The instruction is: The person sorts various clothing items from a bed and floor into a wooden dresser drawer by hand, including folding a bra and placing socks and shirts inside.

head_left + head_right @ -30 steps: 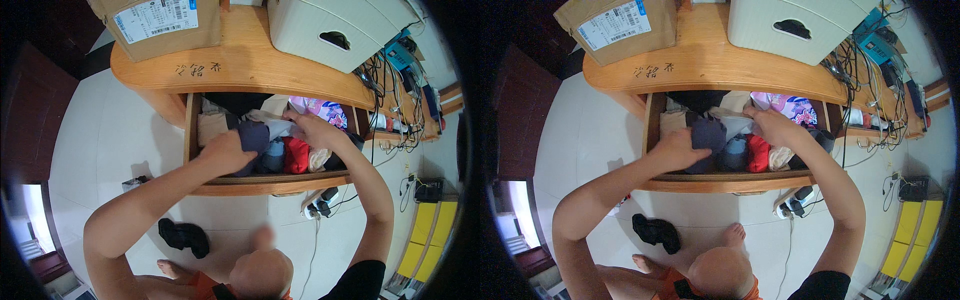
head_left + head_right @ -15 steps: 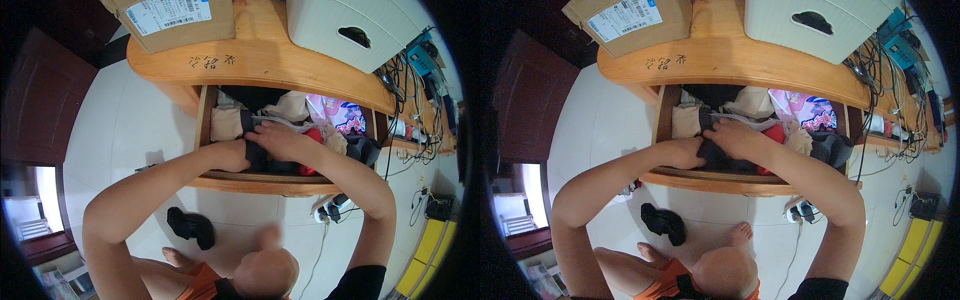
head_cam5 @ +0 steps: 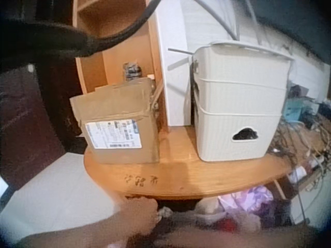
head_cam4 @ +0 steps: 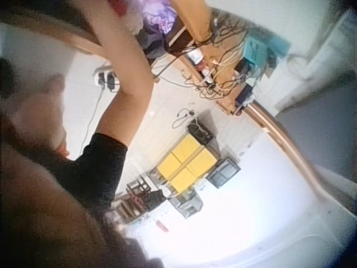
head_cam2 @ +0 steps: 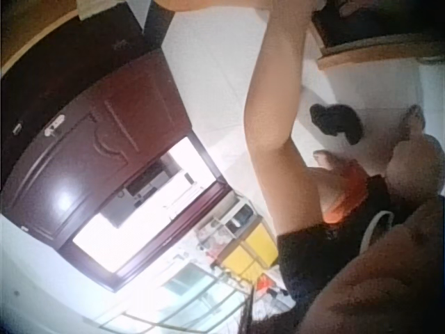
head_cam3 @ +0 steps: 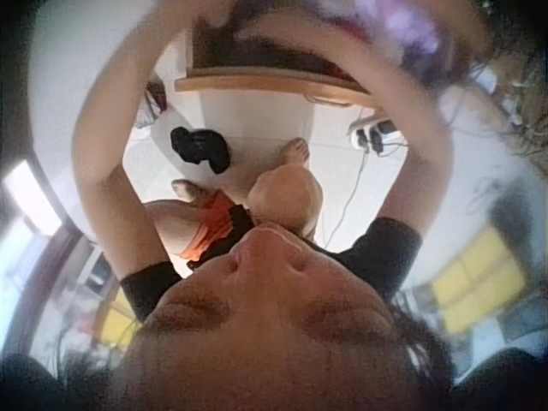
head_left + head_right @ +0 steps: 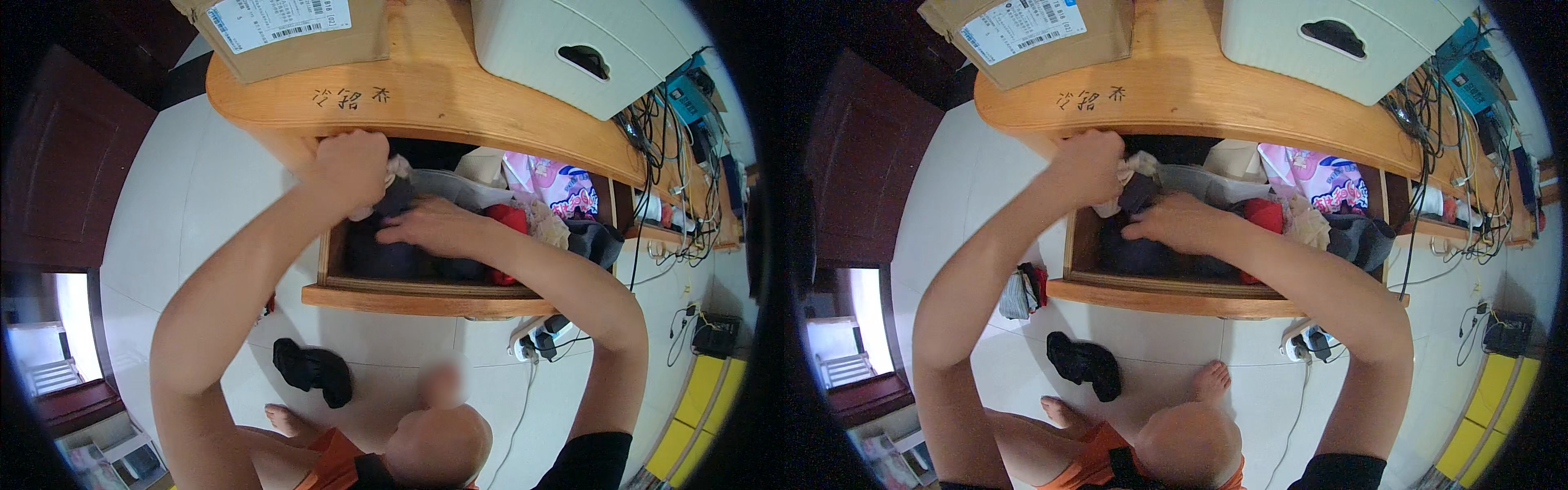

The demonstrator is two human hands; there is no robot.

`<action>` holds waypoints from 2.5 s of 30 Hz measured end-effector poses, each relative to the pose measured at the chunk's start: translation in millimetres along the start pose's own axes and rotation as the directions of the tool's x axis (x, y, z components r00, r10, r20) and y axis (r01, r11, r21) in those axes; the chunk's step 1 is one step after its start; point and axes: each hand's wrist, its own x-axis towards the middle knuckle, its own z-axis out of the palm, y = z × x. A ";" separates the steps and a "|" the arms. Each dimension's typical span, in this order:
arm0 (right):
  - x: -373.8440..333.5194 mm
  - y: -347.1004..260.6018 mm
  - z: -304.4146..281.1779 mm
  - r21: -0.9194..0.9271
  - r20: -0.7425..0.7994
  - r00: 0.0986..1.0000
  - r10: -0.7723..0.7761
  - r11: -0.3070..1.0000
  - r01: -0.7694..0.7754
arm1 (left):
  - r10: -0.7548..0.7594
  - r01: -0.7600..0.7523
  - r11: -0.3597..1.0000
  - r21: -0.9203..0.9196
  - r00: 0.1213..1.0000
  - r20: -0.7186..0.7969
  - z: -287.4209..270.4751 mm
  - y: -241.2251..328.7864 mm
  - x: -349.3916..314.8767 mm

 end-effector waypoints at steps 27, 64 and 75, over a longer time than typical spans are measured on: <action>-42.0 -50.2 -66.3 0.135 -0.158 0.871 0.465 0.884 -0.447 | 0.353 -0.332 0.498 -0.801 0.921 -0.163 13.2 19.9 -50.2; -82.6 -2.8 -58.5 0.452 0.157 0.869 0.470 0.748 -0.486 | 0.324 -0.355 0.286 -0.890 0.910 -0.258 -39.3 -21.5 -141.9; -76.4 -49.2 -119.3 0.532 -0.581 0.674 0.457 0.840 -0.111 | -0.151 -0.568 0.039 -0.822 0.810 -0.567 -33.7 16.6 -88.5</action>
